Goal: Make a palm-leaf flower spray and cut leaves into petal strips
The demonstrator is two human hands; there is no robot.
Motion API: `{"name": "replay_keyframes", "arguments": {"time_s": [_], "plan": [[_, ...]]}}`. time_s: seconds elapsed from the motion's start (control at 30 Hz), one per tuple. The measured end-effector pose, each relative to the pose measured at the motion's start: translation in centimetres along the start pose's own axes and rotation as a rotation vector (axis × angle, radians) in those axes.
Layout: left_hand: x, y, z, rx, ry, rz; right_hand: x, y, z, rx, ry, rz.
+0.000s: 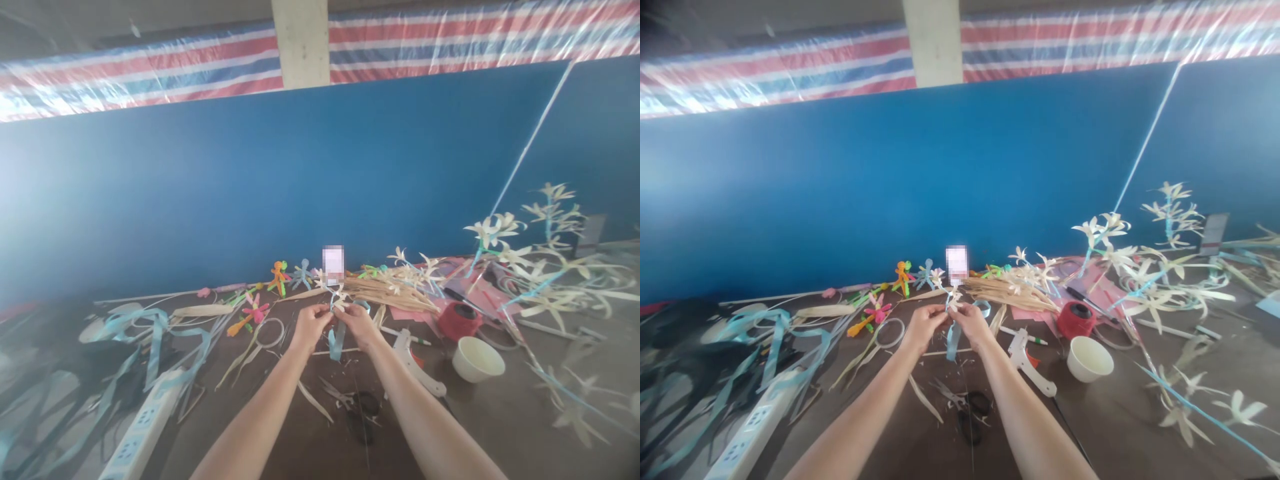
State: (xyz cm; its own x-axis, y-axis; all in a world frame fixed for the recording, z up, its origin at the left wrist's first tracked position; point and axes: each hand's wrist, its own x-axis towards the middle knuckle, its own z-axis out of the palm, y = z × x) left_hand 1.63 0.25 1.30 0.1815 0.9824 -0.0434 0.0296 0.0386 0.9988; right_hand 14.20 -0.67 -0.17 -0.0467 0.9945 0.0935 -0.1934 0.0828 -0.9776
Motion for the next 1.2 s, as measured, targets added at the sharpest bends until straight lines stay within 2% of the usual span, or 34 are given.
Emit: {"name": "replay_keyframes", "arguments": {"time_s": [0.27, 0.4, 0.6, 0.8, 0.97, 1.07, 1.2], "plan": [[-0.2, -0.2, 0.2, -0.098, -0.012, -0.064, -0.6, 0.3, -0.3, -0.027, 0.038, 0.045], [-0.1, -0.6, 0.0, -0.059, 0.012, -0.060, -0.2, 0.8, -0.3, -0.066, 0.067, 0.062], [0.1, -0.9, -0.4, -0.071, -0.033, -0.057, 0.3, 1.4, 0.0, -0.089, 0.076, 0.056], [0.0, -0.7, -0.4, -0.086, 0.002, -0.048, 0.3, 1.7, 0.3, -0.144, 0.128, 0.028], [0.0, -0.7, -0.5, -0.092, 0.048, -0.026, 0.1, 2.0, 0.7, -0.278, 0.141, -0.007], [0.0, -0.8, -0.6, -0.096, 0.073, -0.018, 0.0, 2.0, 0.8, -0.406, 0.101, -0.031], [0.0, -1.3, -1.1, -0.105, 0.116, -0.037, 0.4, 1.3, -0.7, -0.669, 0.031, -0.064]]}}
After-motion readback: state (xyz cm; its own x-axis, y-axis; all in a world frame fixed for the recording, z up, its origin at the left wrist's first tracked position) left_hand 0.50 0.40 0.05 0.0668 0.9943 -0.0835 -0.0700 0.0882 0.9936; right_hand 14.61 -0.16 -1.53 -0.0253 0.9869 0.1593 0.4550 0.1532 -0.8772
